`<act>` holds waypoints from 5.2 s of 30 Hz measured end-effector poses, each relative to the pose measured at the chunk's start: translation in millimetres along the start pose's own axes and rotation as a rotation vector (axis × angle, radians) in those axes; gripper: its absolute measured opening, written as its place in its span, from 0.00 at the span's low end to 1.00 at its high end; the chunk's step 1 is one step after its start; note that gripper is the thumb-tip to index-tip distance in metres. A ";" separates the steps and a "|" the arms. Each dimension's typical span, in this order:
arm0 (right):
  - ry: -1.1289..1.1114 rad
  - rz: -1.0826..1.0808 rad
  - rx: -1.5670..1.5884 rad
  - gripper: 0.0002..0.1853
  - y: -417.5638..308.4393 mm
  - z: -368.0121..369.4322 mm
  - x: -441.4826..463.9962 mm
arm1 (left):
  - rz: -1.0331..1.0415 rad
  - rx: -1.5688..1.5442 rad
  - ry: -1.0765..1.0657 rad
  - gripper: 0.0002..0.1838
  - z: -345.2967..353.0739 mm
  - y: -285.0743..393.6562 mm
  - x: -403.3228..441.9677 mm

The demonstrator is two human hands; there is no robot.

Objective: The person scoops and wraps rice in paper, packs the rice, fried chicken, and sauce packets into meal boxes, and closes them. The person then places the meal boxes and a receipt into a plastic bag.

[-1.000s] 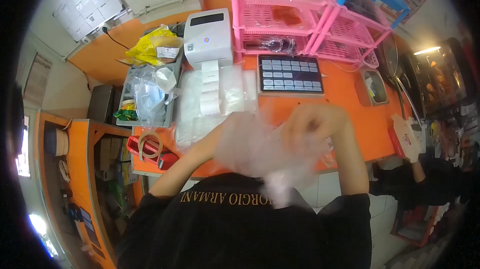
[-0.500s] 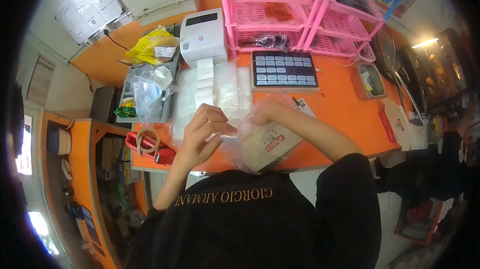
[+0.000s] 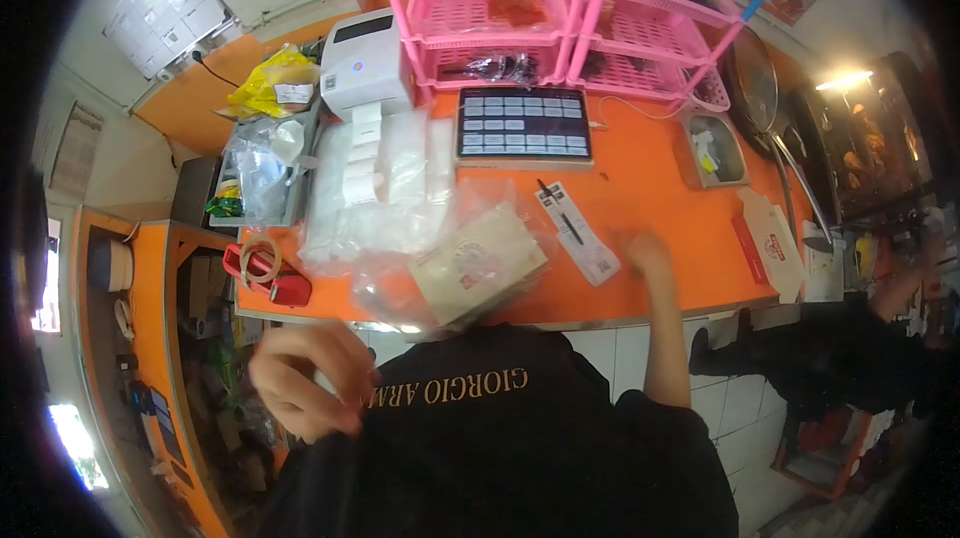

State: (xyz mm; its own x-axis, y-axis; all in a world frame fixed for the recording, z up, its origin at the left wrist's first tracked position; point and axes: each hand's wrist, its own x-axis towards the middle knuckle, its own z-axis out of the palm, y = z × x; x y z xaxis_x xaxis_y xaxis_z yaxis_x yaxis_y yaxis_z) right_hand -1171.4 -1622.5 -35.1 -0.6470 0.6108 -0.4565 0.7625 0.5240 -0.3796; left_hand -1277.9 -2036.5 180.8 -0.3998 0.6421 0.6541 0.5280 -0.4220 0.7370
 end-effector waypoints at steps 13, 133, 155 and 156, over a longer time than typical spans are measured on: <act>-0.285 -0.227 0.991 0.22 74.5 66.9 -40.0 | -1.247 -1.165 0.144 0.28 284.4 -243.7 -81.9; -0.297 -0.795 0.703 0.13 -190.8 125.4 -47.3 | -0.933 0.967 -0.302 0.59 95.9 -181.7 -93.5; 0.025 -1.184 0.387 0.26 31.6 52.0 -101.8 | -0.300 1.179 -0.305 0.16 110.8 -175.2 0.3; 0.107 -1.192 0.306 0.26 42.0 52.7 -100.7 | -0.176 1.204 -0.381 0.16 112.7 -170.4 13.5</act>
State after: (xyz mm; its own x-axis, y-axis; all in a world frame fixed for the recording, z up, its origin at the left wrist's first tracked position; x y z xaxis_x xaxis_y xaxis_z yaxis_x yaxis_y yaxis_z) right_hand -1073.9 -1693.3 -47.5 -0.9251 -0.1000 0.3662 -0.3427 0.6350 -0.6923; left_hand -1288.8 -1883.8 44.9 -0.3992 0.8569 0.3262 0.9132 0.4033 0.0580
